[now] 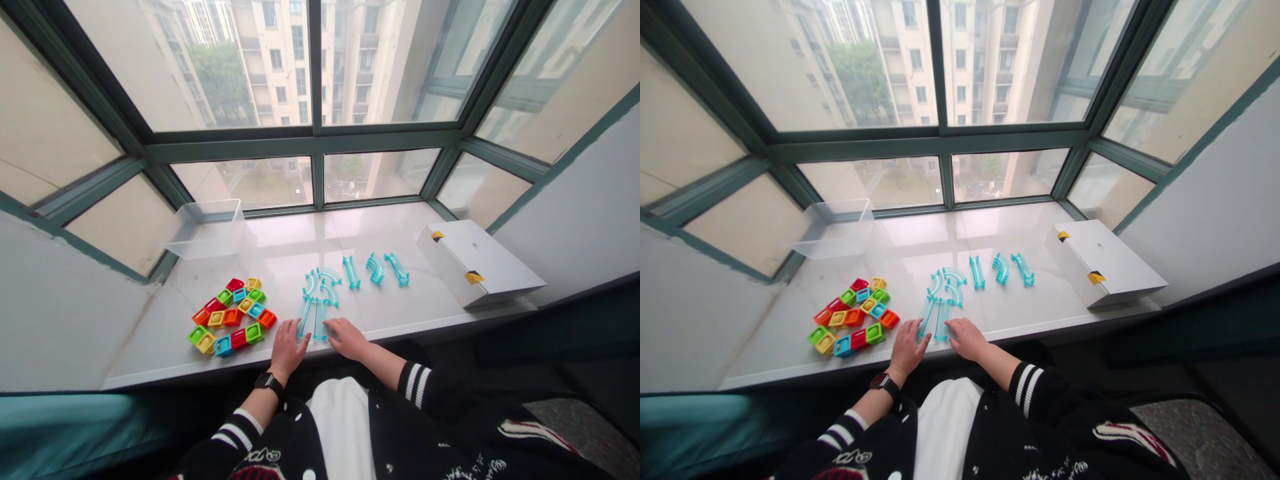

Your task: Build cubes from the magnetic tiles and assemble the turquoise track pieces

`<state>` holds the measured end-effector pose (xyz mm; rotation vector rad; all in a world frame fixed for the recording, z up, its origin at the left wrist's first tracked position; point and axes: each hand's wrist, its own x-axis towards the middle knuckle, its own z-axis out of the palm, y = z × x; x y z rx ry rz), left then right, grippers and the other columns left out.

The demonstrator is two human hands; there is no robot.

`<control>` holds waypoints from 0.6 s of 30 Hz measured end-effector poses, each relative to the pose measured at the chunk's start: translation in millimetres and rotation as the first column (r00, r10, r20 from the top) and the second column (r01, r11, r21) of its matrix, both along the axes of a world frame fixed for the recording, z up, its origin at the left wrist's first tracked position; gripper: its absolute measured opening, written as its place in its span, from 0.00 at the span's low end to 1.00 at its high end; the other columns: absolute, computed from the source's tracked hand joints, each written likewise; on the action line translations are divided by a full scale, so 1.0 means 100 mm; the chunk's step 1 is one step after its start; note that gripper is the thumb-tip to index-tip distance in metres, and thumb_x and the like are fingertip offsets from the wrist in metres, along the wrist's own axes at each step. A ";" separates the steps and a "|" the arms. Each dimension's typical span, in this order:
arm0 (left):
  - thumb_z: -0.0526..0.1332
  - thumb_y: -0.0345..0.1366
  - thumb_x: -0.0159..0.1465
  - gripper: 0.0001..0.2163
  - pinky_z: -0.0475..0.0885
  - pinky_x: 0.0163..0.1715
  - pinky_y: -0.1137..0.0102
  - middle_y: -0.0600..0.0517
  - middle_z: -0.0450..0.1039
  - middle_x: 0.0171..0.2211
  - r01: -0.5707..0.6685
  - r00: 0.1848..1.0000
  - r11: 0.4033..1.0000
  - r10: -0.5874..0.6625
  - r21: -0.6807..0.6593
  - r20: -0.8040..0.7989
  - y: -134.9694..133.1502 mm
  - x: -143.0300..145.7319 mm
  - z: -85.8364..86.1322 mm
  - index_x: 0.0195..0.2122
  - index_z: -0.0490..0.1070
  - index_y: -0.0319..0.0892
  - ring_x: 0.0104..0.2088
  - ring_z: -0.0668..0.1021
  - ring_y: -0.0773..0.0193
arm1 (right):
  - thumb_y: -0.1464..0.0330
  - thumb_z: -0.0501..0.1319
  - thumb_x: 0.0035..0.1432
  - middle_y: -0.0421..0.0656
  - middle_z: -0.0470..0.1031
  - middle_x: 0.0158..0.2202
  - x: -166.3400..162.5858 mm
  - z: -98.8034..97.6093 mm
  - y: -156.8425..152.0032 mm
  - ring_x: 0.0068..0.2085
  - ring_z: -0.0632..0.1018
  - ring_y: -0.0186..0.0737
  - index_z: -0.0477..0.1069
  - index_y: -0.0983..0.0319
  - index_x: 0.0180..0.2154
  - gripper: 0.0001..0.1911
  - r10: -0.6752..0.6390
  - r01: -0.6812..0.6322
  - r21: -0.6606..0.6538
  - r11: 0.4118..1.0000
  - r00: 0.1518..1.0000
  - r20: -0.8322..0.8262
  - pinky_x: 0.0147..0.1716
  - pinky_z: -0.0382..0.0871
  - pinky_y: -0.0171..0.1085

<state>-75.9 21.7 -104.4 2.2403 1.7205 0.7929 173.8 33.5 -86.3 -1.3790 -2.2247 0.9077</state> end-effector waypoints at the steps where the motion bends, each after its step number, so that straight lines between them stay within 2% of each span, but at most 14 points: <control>1: 0.56 0.47 0.73 0.21 0.71 0.57 0.52 0.42 0.73 0.51 -0.004 1.000 1.000 0.004 0.003 0.012 0.00 0.00 0.00 0.61 0.69 0.42 0.53 0.75 0.48 | 0.72 0.66 0.61 0.49 0.76 0.61 0.01 0.00 -0.01 0.61 0.74 0.51 0.69 0.55 0.65 0.31 -0.001 0.001 -0.001 1.000 1.000 -0.005 0.64 0.66 0.50; 5: 0.53 0.43 0.74 0.17 0.72 0.56 0.53 0.42 0.74 0.48 -0.023 0.997 0.999 0.021 0.023 0.069 0.01 -0.01 -0.01 0.58 0.70 0.41 0.50 0.75 0.49 | 0.73 0.66 0.60 0.49 0.76 0.61 0.03 -0.02 -0.02 0.60 0.75 0.51 0.69 0.56 0.65 0.31 -0.008 0.008 -0.004 1.000 1.000 -0.018 0.63 0.67 0.50; 9: 0.49 0.43 0.75 0.18 0.72 0.57 0.52 0.42 0.74 0.46 -0.079 0.977 0.997 0.077 0.003 0.200 0.03 -0.06 -0.02 0.55 0.72 0.41 0.50 0.76 0.50 | 0.75 0.65 0.59 0.48 0.77 0.60 0.04 -0.03 -0.01 0.59 0.75 0.50 0.71 0.56 0.63 0.30 -0.016 0.016 0.002 1.000 0.999 -0.032 0.62 0.68 0.49; 13: 0.46 0.45 0.76 0.20 0.72 0.58 0.52 0.43 0.76 0.48 -0.115 0.928 0.988 0.145 -0.104 0.343 0.07 -0.09 0.00 0.55 0.73 0.43 0.53 0.77 0.52 | 0.76 0.65 0.57 0.47 0.78 0.58 0.05 -0.02 -0.01 0.58 0.76 0.50 0.72 0.55 0.62 0.31 -0.014 0.014 0.016 1.000 0.999 -0.042 0.61 0.69 0.48; 18: 0.44 0.49 0.75 0.25 0.73 0.59 0.52 0.41 0.77 0.51 -0.153 0.858 0.959 0.248 -0.238 0.449 0.07 -0.09 0.02 0.55 0.75 0.41 0.53 0.78 0.52 | 0.70 0.71 0.55 0.47 0.78 0.58 0.06 0.00 0.00 0.57 0.77 0.53 0.73 0.55 0.62 0.32 -0.010 0.011 0.018 1.000 0.999 -0.049 0.60 0.70 0.49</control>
